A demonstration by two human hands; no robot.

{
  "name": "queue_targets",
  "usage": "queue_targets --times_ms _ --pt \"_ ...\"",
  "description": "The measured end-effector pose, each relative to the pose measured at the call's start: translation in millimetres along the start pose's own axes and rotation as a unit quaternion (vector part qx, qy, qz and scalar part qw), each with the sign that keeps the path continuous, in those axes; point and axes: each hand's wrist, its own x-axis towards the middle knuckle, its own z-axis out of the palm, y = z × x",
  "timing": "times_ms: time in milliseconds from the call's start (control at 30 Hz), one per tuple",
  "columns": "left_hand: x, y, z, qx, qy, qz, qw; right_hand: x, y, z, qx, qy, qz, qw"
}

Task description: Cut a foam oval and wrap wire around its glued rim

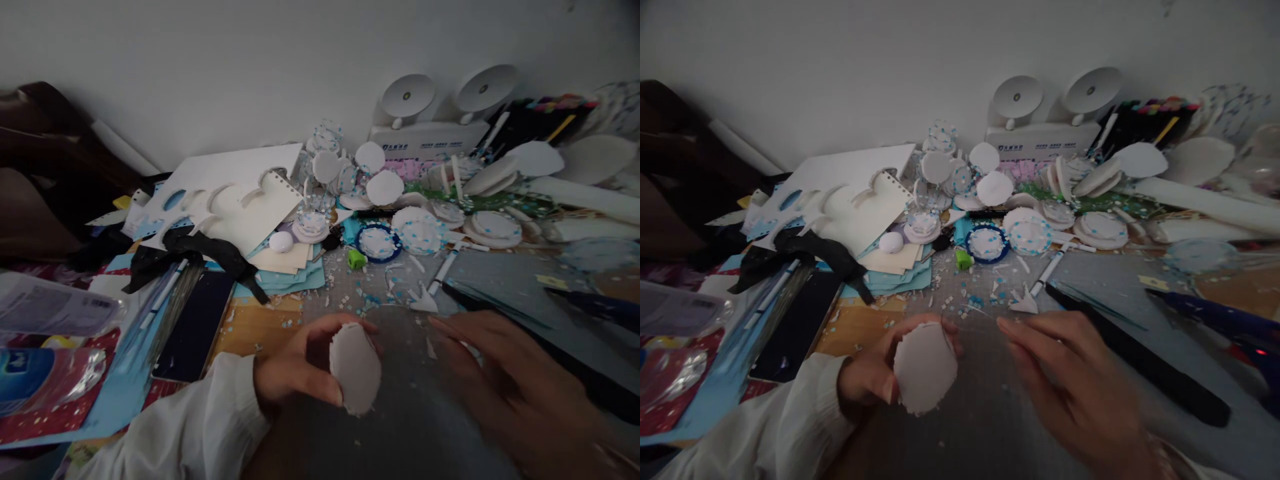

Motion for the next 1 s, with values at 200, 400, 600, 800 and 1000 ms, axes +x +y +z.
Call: queue_targets --times_ms 200,400,600,800,1000 --pt "-0.5 -0.4 5.3 0.043 -0.026 -0.025 0.998 5.9 -6.9 9.6 0.241 -0.09 0.099 0.961" --pt "-2.0 1.7 6.2 0.027 -0.061 -0.092 0.993 6.4 -12.2 15.5 0.214 -0.085 0.14 0.963" --pt "-2.0 1.5 6.2 -0.028 -0.096 -0.13 0.986 6.0 -20.6 9.9 0.098 -0.043 0.13 0.986" --pt "-1.1 -1.6 4.0 -0.059 -0.103 -0.134 0.984 2.2 -32.0 10.5 0.102 0.007 0.273 0.957" --pt "0.8 -2.3 3.6 -0.059 -0.117 -0.131 0.983 0.9 -38.7 15.2 0.152 0.014 0.324 0.934"
